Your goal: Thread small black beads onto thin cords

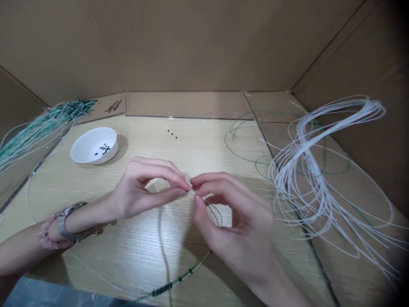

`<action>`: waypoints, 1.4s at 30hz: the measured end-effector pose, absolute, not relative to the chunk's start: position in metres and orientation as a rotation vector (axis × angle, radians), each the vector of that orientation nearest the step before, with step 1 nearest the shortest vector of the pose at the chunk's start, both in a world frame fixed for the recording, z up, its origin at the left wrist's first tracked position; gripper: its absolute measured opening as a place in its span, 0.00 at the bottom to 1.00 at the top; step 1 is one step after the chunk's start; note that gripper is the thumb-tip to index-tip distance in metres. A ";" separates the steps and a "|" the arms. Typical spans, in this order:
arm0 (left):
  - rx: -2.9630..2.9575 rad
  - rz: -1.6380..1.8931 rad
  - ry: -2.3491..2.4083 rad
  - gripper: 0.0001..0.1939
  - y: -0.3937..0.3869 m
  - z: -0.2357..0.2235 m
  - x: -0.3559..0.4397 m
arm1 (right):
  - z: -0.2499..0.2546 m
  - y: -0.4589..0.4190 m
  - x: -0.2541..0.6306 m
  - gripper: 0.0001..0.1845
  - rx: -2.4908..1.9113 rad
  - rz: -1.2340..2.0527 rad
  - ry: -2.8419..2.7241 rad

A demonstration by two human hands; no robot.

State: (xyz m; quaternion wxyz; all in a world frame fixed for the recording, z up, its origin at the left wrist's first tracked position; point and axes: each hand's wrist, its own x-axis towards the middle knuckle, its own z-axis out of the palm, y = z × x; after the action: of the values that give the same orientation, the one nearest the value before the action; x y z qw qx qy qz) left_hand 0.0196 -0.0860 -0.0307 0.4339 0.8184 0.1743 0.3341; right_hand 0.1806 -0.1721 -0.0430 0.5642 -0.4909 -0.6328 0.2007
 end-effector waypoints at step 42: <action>2.628 1.305 0.565 0.06 -0.064 -0.011 0.003 | -0.054 -0.163 0.187 0.03 -1.617 0.700 -1.849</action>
State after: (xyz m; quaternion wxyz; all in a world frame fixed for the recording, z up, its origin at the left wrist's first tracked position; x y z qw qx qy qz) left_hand 0.0029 -0.0639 -0.0109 0.0767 0.8770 0.1884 0.4353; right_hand 0.1872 -0.1627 -0.0541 0.2896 -0.6060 -0.6929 0.2623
